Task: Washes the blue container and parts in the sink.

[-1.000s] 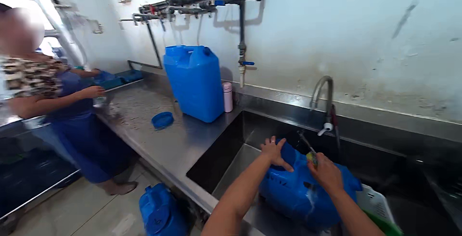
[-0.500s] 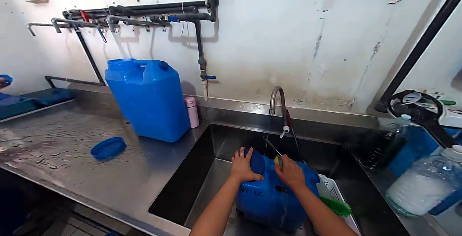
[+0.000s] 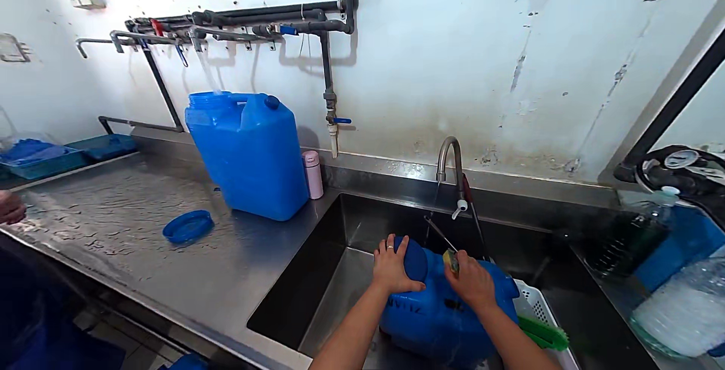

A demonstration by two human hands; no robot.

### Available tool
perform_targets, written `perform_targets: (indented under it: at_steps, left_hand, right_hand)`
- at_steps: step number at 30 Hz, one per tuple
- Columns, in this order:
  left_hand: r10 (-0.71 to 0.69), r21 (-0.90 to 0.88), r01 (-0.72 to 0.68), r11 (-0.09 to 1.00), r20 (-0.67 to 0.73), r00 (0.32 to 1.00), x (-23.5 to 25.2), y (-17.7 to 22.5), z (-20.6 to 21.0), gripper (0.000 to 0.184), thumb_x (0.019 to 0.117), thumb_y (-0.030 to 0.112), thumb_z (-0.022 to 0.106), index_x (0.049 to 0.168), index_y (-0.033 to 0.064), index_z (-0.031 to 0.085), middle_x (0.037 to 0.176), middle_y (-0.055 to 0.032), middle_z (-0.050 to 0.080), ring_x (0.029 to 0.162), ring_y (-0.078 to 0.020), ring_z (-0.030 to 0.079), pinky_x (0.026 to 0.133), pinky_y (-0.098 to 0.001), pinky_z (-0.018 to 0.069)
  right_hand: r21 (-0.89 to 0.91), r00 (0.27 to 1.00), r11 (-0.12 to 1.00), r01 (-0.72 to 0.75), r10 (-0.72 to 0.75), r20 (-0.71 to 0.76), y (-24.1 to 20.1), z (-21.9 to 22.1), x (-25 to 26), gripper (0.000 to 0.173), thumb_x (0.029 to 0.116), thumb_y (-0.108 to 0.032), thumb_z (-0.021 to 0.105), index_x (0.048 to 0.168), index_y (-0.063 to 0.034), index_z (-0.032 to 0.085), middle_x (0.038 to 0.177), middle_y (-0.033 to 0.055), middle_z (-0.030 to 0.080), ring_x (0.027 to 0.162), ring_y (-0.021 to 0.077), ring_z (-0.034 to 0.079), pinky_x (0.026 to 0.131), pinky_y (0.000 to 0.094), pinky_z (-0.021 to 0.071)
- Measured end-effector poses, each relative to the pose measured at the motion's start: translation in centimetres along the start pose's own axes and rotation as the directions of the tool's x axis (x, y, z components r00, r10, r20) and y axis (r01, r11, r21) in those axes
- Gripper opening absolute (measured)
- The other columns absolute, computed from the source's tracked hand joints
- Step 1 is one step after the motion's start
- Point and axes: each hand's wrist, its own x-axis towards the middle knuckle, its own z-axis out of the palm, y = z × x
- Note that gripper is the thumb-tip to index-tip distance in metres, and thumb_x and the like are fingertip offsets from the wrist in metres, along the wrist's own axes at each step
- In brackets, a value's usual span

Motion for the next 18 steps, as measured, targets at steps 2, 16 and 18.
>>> perform_targets:
  at_steps: [2, 16, 18]
  left_hand:
    - [0.005, -0.005, -0.005, 1.0, -0.01, 1.0, 0.0, -0.1, -0.1, 0.122, 0.0714, 0.068, 0.08, 0.166, 0.0214, 0.018, 0.17, -0.0212, 0.012, 0.154, -0.0445, 0.019, 0.117, -0.0613, 0.0267]
    - [-0.043, -0.061, 0.039, 0.997, -0.066, 0.997, -1.2, 0.5, 0.5, 0.121, 0.0694, 0.064, 0.084, 0.165, 0.0226, 0.022, 0.17, -0.0227, 0.013, 0.153, -0.0462, 0.02, 0.117, -0.0626, 0.028]
    - [-0.079, -0.239, 0.025, 0.971, -0.217, 0.973, -2.6, 1.2, 0.4, 0.122, 0.0654, 0.057, 0.089, 0.163, 0.0191, 0.028, 0.168, -0.0254, 0.016, 0.151, -0.0487, 0.022, 0.116, -0.0631, 0.0294]
  right_hand:
    - [0.002, 1.0, 1.0, 0.016, -0.016, -0.027, -0.1, 0.0, 0.0, 0.045, 0.0982, -0.031, 0.062, 0.118, 0.0093, 0.063, 0.109, 0.0282, 0.071, 0.107, 0.0438, 0.07, 0.088, 0.0559, 0.0548]
    - [0.031, 0.998, 0.999, 0.025, -0.027, 0.056, 0.2, -0.5, -0.8, 0.049, 0.1005, -0.033, 0.06, 0.126, 0.0086, 0.061, 0.118, 0.0289, 0.068, 0.115, 0.0434, 0.067, 0.095, 0.0555, 0.0527]
    - [0.029, 0.998, 0.999, 0.034, -0.036, 0.06, 0.3, -0.6, -0.6, 0.048, 0.1008, -0.033, 0.06, 0.124, 0.0086, 0.061, 0.118, 0.0286, 0.068, 0.114, 0.0429, 0.067, 0.094, 0.0553, 0.053]
